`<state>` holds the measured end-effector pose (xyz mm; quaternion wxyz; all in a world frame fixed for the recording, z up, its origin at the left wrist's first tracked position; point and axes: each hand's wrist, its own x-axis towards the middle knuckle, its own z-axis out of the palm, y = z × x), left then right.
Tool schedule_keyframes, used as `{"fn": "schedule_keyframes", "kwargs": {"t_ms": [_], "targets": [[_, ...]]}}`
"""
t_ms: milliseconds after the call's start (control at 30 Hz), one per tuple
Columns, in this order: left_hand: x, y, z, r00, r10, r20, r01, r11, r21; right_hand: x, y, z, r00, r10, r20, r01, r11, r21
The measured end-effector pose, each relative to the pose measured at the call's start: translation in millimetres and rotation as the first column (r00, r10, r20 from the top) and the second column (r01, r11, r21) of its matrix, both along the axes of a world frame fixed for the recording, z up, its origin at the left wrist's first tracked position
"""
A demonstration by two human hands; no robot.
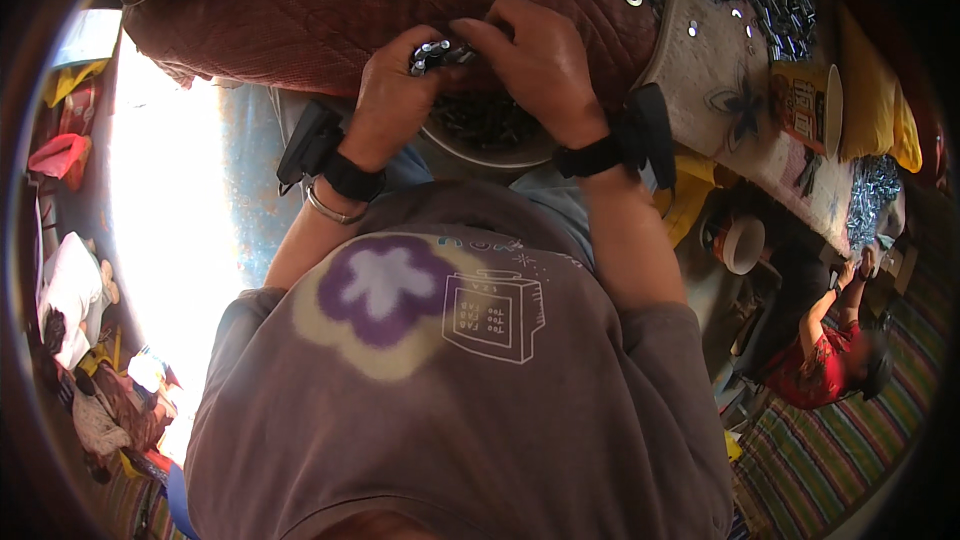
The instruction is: Manually assembling large metal bolts by sliding multiple washers onto each bolt and then placing them into a container.
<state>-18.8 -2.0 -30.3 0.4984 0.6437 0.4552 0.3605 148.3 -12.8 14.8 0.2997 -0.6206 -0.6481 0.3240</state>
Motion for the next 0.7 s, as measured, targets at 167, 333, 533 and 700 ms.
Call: {"fn": "schedule_keyframes", "kwargs": {"t_ms": [167, 333, 533, 700], "targets": [[2.3, -0.5, 1.5, 1.0, -0.027, 0.003, 0.027, 0.998, -0.059, -4.5, -5.3, -14.0, 0.904, -0.279, -0.325, 0.261, 0.96, -0.098], [-2.3, -2.0, -6.0, 0.998, -0.007, 0.056, 0.009, 0.999, -0.042, -20.5, -43.6, 5.2, 0.949, 0.048, -0.313, 0.001, 0.988, 0.153], [-3.6, 4.6, -4.7, 0.991, -0.007, 0.131, 0.028, 0.987, -0.156, 2.9, -53.0, 0.8, 0.646, -0.078, -0.759, 0.115, 0.993, -0.003], [6.2, -0.2, -18.3, 0.981, -0.06, 0.187, 0.103, 0.967, -0.232, 1.2, -38.2, -11.3, 0.655, -0.184, -0.733, 0.188, 0.979, -0.078]]}}
